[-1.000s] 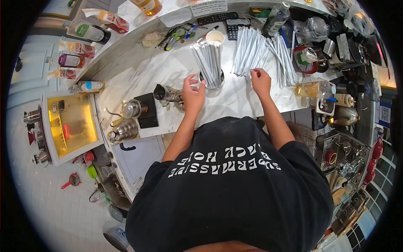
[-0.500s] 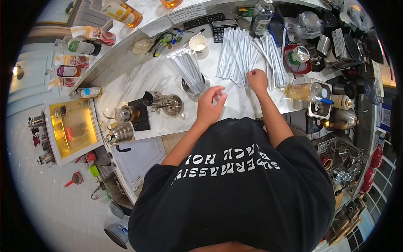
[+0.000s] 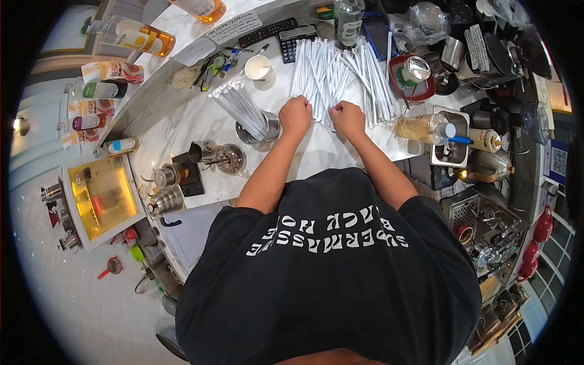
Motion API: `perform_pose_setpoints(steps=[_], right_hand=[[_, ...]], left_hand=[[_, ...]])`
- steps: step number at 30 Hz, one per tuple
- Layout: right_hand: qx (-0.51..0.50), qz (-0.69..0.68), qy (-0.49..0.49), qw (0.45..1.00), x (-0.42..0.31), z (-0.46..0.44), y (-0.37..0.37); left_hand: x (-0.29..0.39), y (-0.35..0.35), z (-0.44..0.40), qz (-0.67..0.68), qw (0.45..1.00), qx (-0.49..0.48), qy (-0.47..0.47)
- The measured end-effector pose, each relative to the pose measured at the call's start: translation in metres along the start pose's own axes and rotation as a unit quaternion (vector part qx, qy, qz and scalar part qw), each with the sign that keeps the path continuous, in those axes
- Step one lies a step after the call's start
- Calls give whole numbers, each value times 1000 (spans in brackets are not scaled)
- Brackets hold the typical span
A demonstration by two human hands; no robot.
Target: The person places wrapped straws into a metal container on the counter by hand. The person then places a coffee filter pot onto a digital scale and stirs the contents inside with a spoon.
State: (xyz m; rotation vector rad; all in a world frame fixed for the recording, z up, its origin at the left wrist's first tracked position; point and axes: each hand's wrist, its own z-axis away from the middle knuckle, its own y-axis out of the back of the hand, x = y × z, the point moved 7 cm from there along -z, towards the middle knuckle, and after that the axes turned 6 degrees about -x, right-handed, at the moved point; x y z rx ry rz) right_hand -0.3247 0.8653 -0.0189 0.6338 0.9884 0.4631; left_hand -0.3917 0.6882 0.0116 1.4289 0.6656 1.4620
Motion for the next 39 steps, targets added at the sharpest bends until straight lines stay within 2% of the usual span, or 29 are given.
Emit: perform_pose_setpoints(steps=[7, 12, 16, 18, 19, 22, 24, 27, 29, 33, 37, 39], right_hand=[[31, 39, 26, 998, -5, -4, 1], [60, 121, 65, 989, -18, -2, -3], [62, 122, 41, 990, -7, -5, -1], [75, 27, 3, 997, 1, -3, 7], [77, 27, 3, 997, 1, -1, 11], [109, -30, -21, 993, 13, 8, 26], [129, -58, -8, 990, 18, 16, 36], [176, -77, 30, 981, 16, 29, 45], [211, -138, 64, 966, 9, 36, 50], [202, -226, 69, 951, -14, 44, 40], [151, -227, 130, 953, -68, 49, 21], [120, -208, 201, 950, -121, 57, 25]], left_hand=[[6, 28, 23, 83, 996, 11, 22], [4, 46, 42, 177, 983, -10, 41], [2, 67, 64, 174, 984, -36, 23], [-3, 68, 75, 157, 984, -86, 13], [-5, 71, 82, 157, 984, -86, 11], [-13, 82, 96, 157, 987, -39, 8], [-17, 100, 101, 205, 977, 58, -8], [-14, 119, 98, 245, 964, 102, -17], [-11, 131, 98, 260, 962, 86, -10], [-30, 130, 109, 333, 938, 95, -12], [-73, 133, 137, 360, 928, 94, -7], [-101, 139, 154, 372, 925, 75, 29]])
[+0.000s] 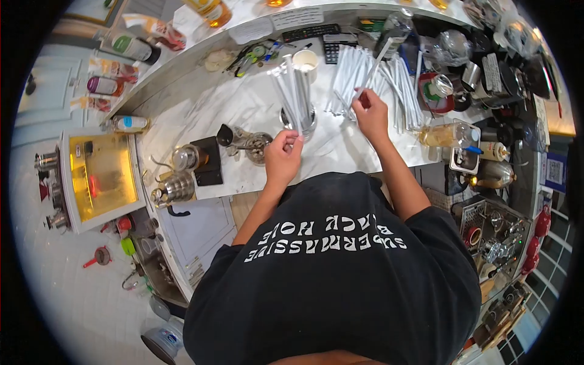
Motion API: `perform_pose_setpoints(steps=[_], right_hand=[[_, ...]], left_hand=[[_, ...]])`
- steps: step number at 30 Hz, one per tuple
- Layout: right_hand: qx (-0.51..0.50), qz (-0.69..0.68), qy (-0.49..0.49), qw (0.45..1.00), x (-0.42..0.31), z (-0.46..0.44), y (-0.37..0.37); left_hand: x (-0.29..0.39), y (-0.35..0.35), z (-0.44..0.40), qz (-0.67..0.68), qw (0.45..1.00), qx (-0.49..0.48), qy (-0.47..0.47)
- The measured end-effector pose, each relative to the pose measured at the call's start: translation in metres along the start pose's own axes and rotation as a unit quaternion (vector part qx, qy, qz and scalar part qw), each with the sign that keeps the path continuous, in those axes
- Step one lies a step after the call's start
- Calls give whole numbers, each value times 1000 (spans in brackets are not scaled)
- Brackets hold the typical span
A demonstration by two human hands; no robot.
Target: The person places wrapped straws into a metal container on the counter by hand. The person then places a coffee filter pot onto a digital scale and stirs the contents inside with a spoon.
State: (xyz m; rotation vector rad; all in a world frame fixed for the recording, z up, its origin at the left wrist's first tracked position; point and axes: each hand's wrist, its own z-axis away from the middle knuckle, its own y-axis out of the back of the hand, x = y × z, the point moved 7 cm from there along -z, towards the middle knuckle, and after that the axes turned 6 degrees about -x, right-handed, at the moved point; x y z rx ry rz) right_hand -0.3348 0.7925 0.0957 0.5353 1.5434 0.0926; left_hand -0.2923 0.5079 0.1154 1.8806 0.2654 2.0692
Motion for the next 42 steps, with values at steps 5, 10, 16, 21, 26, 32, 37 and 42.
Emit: perform_pose_setpoints(steps=[5, 10, 16, 21, 26, 32, 37, 42], right_hand=[[-27, -176, 89, 980, -128, -16, -26], [-51, -12, 41, 998, -69, 19, -85], [32, 42, -12, 999, -9, 58, -76], [42, 8, -86, 995, 4, 73, -70], [45, 25, -101, 994, 19, 87, -65], [100, 244, -55, 963, 52, 70, -22], [-27, 371, -105, 922, 89, 56, -15], [49, 157, -93, 982, 53, 53, 33]], left_hand=[[-48, 51, 32, 60, 996, 42, 53], [-58, 65, 31, 94, 993, 21, 62], [-13, 67, -19, 89, 995, 2, -39], [27, 55, -60, 2, 997, -40, -64], [-5, 66, -55, -7, 999, -9, -37], [-48, 66, 2, 74, 995, -64, 32], [-39, 45, 29, 93, 989, -89, 69], [21, -8, 16, 130, 981, -144, 27]])
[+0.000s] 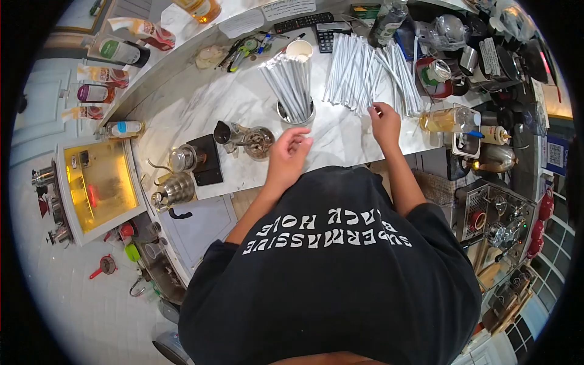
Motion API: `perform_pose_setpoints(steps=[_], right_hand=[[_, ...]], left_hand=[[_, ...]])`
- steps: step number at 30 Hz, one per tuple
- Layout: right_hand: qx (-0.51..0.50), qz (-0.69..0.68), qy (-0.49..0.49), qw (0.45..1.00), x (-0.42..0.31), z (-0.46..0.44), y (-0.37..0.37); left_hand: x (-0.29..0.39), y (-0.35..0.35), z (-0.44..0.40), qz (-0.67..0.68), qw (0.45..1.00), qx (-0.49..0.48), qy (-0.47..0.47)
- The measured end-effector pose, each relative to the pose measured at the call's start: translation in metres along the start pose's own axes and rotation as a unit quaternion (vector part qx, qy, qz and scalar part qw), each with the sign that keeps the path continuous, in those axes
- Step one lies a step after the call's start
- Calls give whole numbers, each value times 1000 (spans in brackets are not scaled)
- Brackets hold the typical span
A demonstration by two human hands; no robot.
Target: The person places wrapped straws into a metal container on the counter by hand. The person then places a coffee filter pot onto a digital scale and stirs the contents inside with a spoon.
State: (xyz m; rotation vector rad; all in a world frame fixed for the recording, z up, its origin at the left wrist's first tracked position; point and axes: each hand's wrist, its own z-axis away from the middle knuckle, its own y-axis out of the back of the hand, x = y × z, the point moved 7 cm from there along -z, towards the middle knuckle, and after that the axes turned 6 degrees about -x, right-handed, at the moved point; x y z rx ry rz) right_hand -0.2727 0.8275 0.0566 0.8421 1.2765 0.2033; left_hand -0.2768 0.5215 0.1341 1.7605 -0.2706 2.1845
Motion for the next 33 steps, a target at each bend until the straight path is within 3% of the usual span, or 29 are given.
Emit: perform_pose_setpoints(steps=[2, 4, 8, 10, 12, 14, 17, 24, 28, 33], right_hand=[[9, -6, -4, 1000, -1, -1, 29], [22, -11, -10, 1000, 12, 0, 49], [21, -33, -28, 999, 50, 11, 69], [21, -41, -41, 998, 65, 18, 72], [1, -44, -54, 998, 71, 25, 72], [-7, -56, -43, 997, 73, 27, 74], [-29, -61, -29, 997, 73, 26, 74], [-46, -80, 5, 996, 56, 10, 66], [-125, -56, 2, 991, 42, 3, 26], [-153, -68, 141, 976, -76, -21, 7]], left_hand=[[6, -38, -26, 11, 999, -38, -21], [7, -80, -62, -77, 992, -80, -62], [-18, -126, -152, -202, 978, 2, -52], [-41, -126, -189, -340, 926, 106, -128], [-69, -118, -210, -421, 888, 163, -84], [-76, -114, -214, -456, 879, 139, 3], [-78, -110, -220, -476, 871, 121, 21], [-37, -100, -159, -336, 933, 117, -45], [-11, -71, -79, -231, 963, 129, -59], [-40, -3, 10, -97, 974, 207, -5]])
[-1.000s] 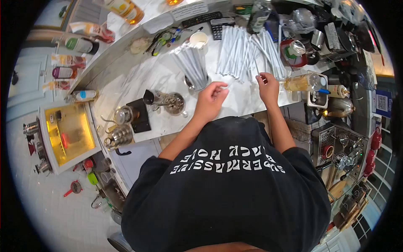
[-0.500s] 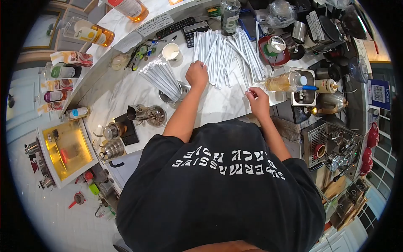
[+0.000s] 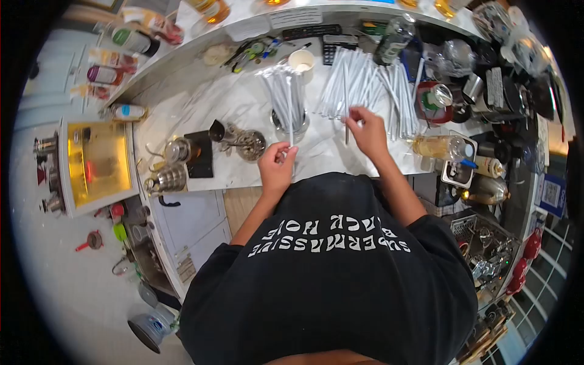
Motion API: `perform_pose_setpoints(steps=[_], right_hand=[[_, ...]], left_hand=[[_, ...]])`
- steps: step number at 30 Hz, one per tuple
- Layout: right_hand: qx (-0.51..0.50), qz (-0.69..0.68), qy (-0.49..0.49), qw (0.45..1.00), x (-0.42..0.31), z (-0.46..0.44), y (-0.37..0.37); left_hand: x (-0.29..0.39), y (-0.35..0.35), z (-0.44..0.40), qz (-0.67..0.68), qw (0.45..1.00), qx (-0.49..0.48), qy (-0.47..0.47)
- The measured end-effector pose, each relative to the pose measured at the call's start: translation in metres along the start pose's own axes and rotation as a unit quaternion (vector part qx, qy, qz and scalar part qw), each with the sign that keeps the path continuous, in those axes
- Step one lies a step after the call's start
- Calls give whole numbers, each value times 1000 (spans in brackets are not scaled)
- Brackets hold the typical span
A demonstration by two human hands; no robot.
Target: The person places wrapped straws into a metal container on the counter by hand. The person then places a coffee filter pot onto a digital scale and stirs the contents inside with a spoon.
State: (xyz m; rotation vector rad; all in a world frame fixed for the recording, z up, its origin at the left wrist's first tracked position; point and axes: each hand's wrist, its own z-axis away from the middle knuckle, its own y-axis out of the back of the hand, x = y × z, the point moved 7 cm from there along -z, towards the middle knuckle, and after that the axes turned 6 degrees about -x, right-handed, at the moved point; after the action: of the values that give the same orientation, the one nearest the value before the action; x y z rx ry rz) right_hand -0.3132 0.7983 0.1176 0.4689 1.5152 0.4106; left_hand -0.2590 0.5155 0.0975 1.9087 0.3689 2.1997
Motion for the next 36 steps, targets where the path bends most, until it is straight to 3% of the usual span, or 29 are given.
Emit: perform_pose_setpoints(steps=[4, 7, 8, 11, 13, 22, 26, 29, 36], right_hand=[[118, -109, 189, 969, -152, -24, 36], [142, -143, 212, 956, -178, -32, 18], [144, -165, 199, 955, -174, -35, 7], [102, -36, 155, 982, -103, -31, -63], [106, -33, 81, 991, -46, -2, -92], [100, -10, -78, 992, 25, 71, -87], [126, -36, -68, 989, 18, 72, -89], [106, -52, -65, 991, 16, 71, -99], [82, -74, -71, 991, 14, 47, -104]], left_hand=[[-22, 53, 21, 53, 996, 74, 21], [-28, 73, 22, 80, 991, 103, 30], [-28, 76, 20, 89, 990, 102, 28], [-20, 87, 14, 110, 989, 96, 17], [-15, 92, 2, 122, 989, 85, 3], [93, 96, -89, 117, 970, 44, -207], [97, 69, -116, 158, 965, -25, -209], [54, 60, -121, 212, 961, -29, -174], [0, 71, -104, 120, 987, 16, -102]])
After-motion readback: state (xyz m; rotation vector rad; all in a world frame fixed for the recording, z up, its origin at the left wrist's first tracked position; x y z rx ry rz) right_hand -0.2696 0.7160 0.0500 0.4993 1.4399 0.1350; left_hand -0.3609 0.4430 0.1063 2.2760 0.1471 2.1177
